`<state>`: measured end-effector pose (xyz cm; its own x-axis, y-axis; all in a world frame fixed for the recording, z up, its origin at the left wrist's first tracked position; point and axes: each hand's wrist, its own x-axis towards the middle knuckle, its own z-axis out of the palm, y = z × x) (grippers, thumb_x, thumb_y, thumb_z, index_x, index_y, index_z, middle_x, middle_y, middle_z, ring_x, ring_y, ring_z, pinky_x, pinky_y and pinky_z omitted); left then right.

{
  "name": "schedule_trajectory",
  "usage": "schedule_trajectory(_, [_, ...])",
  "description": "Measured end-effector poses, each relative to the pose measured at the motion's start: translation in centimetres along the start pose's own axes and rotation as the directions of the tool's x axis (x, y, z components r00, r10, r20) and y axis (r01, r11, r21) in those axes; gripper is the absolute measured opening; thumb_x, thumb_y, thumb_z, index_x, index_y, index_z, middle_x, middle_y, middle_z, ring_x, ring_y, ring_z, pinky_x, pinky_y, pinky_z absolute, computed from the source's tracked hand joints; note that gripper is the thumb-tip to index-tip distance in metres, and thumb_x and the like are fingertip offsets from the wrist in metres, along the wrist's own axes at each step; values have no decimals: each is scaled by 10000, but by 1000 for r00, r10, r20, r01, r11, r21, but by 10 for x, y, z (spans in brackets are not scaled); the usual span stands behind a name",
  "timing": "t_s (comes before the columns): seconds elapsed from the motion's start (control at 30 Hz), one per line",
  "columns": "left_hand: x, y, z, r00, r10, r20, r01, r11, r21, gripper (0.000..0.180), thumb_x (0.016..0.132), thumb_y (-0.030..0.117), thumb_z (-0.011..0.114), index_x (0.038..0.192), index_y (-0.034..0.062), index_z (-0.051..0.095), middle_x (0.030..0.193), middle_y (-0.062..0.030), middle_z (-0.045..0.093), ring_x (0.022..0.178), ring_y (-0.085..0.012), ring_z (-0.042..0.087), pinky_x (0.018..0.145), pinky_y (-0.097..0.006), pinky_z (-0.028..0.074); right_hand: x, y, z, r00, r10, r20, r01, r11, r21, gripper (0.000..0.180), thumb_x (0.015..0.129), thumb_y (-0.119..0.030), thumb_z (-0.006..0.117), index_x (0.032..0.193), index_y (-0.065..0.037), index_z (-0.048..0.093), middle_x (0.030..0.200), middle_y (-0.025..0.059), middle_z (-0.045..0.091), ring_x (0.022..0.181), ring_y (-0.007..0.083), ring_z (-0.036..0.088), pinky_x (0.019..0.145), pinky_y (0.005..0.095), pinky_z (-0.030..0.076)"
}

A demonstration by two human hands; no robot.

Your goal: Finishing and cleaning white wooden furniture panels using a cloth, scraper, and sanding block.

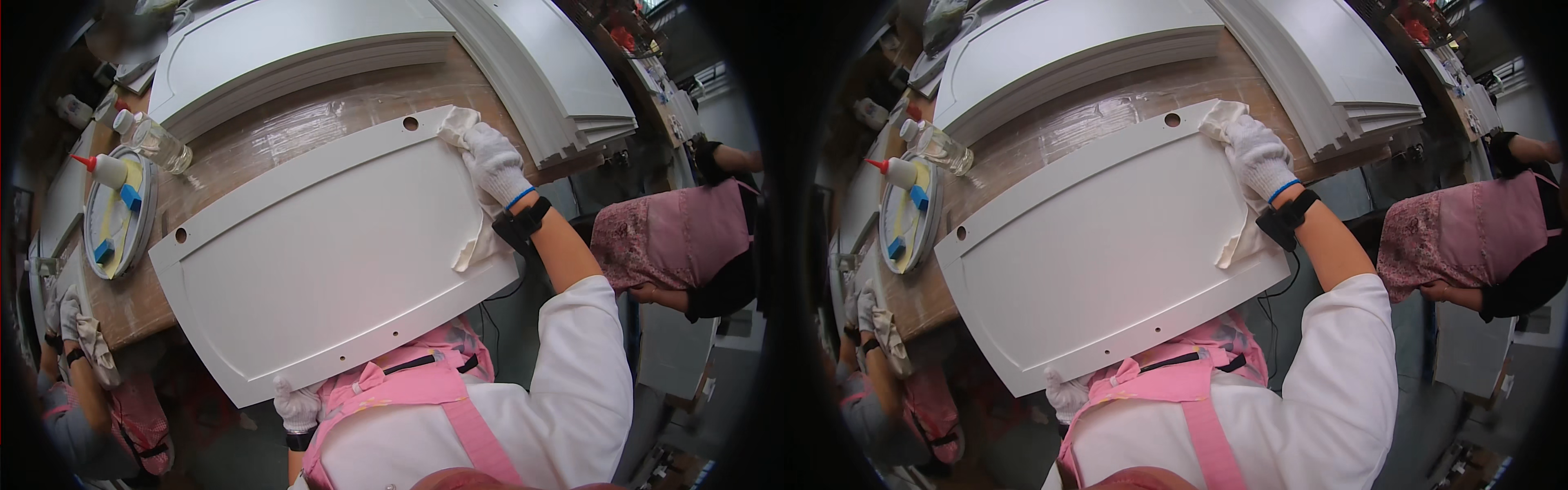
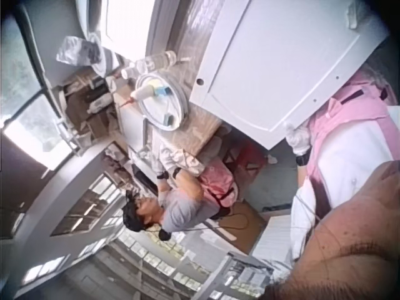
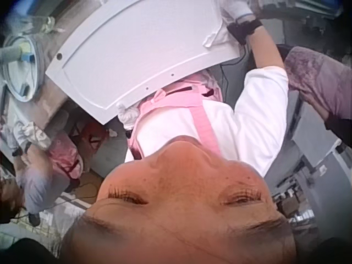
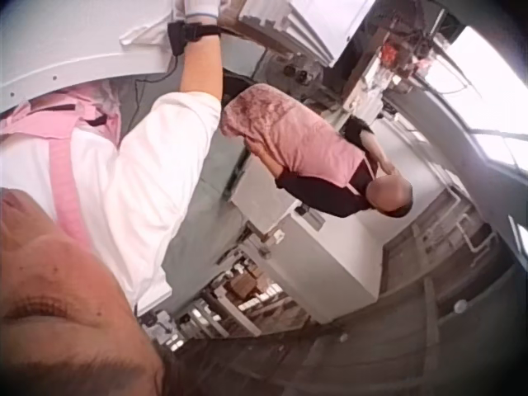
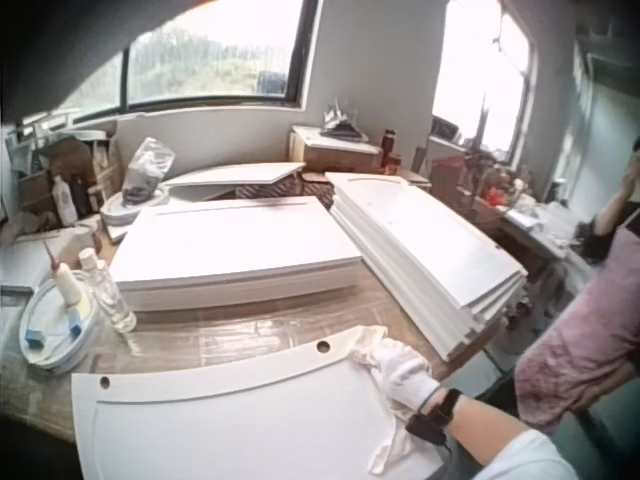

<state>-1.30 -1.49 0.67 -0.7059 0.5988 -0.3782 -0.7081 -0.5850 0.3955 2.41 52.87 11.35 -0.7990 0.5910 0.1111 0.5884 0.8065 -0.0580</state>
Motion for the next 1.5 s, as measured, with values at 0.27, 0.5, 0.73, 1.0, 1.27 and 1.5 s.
schedule_trajectory(0.27, [-3,1,-16,996,-11,-83,12,1000,20,662,969,336,548,1467,-2,270,1447,-247,407,1295,-462,455,975,-664,474,19,-14,-5,990,-45,-133,51,998,37,195,850,-188,627,1029,-121,669,1099,170,628,1003,371,631,864,475,527])
schedule_trajectory(0.5, [1,-1,4,995,25,-98,-17,997,81,663,960,330,553,1466,5,275,1443,-240,414,1287,-464,463,965,-661,485,13,42,-20,963,168,211,-152,984,-88,276,853,-206,617,1106,-104,654,1081,176,635,1004,371,625,875,464,516])
schedule_trajectory(0.73, [-1,0,-5,984,29,-178,-16,997,75,671,947,322,568,1468,16,276,1441,-231,414,1280,-455,472,926,-660,513,38,42,-32,941,337,-22,-323,917,233,294,883,-338,608,1011,-80,669,993,167,669,950,375,626,806,452,492])
schedule_trajectory(1.0, [-3,-1,-3,971,29,-239,-6,996,93,715,925,367,589,1465,19,275,1435,-232,418,1269,-457,481,921,-652,521,55,20,-36,977,162,141,-168,985,36,368,894,-399,597,1059,-75,651,1114,167,624,1115,334,575,919,432,489])
schedule_trajectory(1.27, [-3,-1,-3,970,37,-241,-26,998,50,700,930,353,596,1459,18,283,1422,-225,435,1250,-447,503,910,-640,534,64,-4,-42,962,88,258,-45,985,-166,347,938,-327,569,1272,-233,577,1211,122,601,1181,325,562,955,493,486])
schedule_trajectory(1.5, [-2,0,-10,978,33,-206,-20,998,64,688,926,336,609,1454,18,302,1410,-224,452,1248,-442,508,918,-640,529,56,-19,-57,962,93,256,-33,973,-229,381,938,-291,572,1315,-245,562,1145,134,606,1098,331,598,922,443,502])
